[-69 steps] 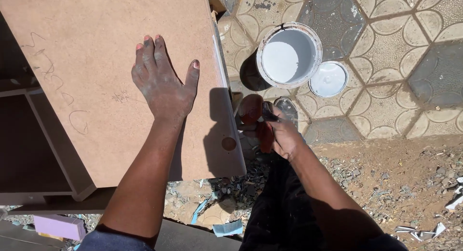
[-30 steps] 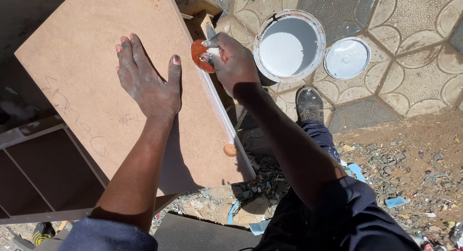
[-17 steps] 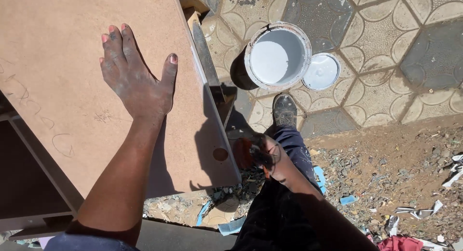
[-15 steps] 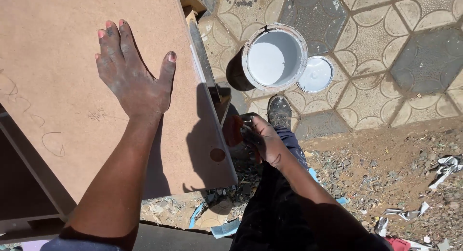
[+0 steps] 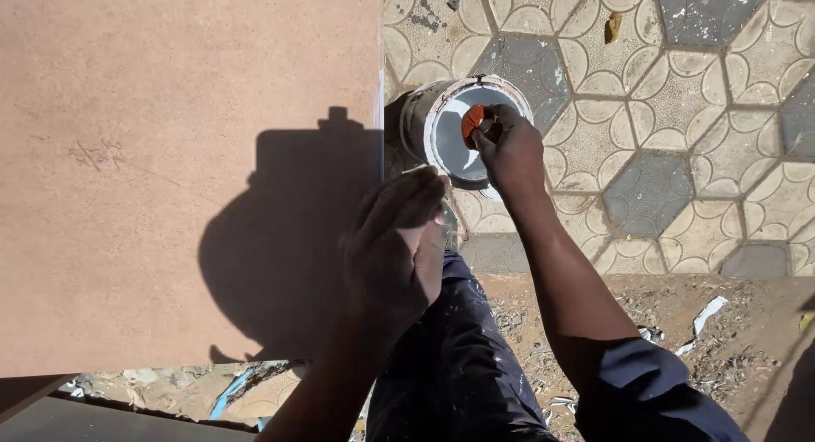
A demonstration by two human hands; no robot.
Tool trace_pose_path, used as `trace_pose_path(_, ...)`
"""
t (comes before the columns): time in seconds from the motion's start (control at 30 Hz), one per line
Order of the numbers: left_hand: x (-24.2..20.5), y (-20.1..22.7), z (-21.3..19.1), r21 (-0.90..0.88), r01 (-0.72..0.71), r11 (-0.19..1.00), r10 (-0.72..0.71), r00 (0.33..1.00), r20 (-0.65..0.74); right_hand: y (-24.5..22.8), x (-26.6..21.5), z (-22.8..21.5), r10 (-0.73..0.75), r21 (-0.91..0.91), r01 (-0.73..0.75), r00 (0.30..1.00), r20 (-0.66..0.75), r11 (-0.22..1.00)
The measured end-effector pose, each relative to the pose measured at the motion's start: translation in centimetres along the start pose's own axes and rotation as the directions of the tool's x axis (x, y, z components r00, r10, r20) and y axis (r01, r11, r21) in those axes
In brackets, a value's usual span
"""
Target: The person is painting the edges of a wooden board with white paint using a small sponge brush.
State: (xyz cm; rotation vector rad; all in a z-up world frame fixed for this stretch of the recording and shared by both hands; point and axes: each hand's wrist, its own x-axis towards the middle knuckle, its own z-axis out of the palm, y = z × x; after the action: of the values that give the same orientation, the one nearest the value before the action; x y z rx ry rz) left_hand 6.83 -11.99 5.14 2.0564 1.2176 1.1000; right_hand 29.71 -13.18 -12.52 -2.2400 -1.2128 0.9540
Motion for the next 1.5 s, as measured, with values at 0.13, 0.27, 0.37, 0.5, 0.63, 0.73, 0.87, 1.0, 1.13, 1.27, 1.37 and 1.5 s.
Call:
trace_pose_path(0.13, -9.2, 2.1, 6.4, -0.172, 0.31, 0.935, -0.26, 0.929, 0.263, 4.6, 5.3, 5.1, -0.15, -0.375, 0.141, 0.989, 0.006, 0.916)
trace_pose_path(0.27, -13.1, -0.3, 8.8, -0.025, 0.627, 0.779, -0.562, 0.715, 0.416, 4.5, 6.5, 6.6, 0.023, -0.479, 0.026, 0.995, 0.096, 0.877)
trace_pose_path(0.37, -14.2, -1.0, 10.5, 0.166, 0.645, 0.746, -0.66, 0.681, 0.317, 4.9, 6.7, 7.0, 0.065, -0.488, -0.003, 0.992, 0.109, 0.873)
trace_pose_path(0.5, -11.1, -0.3, 8.7, 0.096, 0.762, 0.64, -0.727, 0.561, 0.395, 2.8, 6.2, 5.4, 0.105, -0.398, -0.054, 0.989, 0.107, 0.916)
trace_pose_path(0.63, -9.8, 1.1, 7.7, 0.064, 0.789, 0.611, -0.763, 0.565, 0.315, 3.6, 5.9, 3.6, 0.373, -0.026, -0.381, 0.885, 0.279, 0.924)
trace_pose_path(0.73, -10.7, 0.6, 8.8, -0.006, 0.846, 0.533, -0.8, 0.507, 0.321, 3.7, 6.0, 2.2, 0.411, 0.065, -0.47, 0.825, 0.388, 0.88)
trace_pose_path(0.87, -13.4, -2.4, 13.2, -0.431, 0.888, 0.158, -0.85, 0.345, 0.399, 2.9, 5.8, 2.4, 0.512, 0.127, -0.598, 0.762, 0.397, 0.791)
trace_pose_path(1.0, -14.6, -6.0, 17.4, -0.555, 0.829, -0.064, -0.881, 0.215, 0.422, 2.4, 5.3, 3.9, 0.478, 0.145, -0.56, 0.794, 0.374, 0.816)
trace_pose_path(1.13, -11.8, -5.6, 17.4, -0.737, 0.538, -0.409, -0.858, 0.048, 0.511, 4.9, 5.7, 4.6, 0.497, 0.16, -0.612, 0.745, 0.445, 0.774)
trace_pose_path(1.27, -11.7, -5.4, 16.9, -0.727, 0.543, -0.42, -0.848, 0.049, 0.527, 1.0, 3.9, 1.7, 0.567, 0.289, -0.734, 0.665, 0.486, 0.614)
trace_pose_path(1.37, -13.6, -5.6, 17.8, -0.722, 0.566, -0.398, -0.815, 0.143, 0.561, -2.3, 3.1, -0.2, 0.604, 0.376, -0.8, 0.599, 0.525, 0.467)
trace_pose_path(1.5, -14.0, -6.1, 18.1, -0.697, 0.604, -0.387, -0.793, 0.168, 0.586, -0.4, 3.2, -1.6, 0.607, 0.413, -0.772, 0.635, 0.479, 0.482)
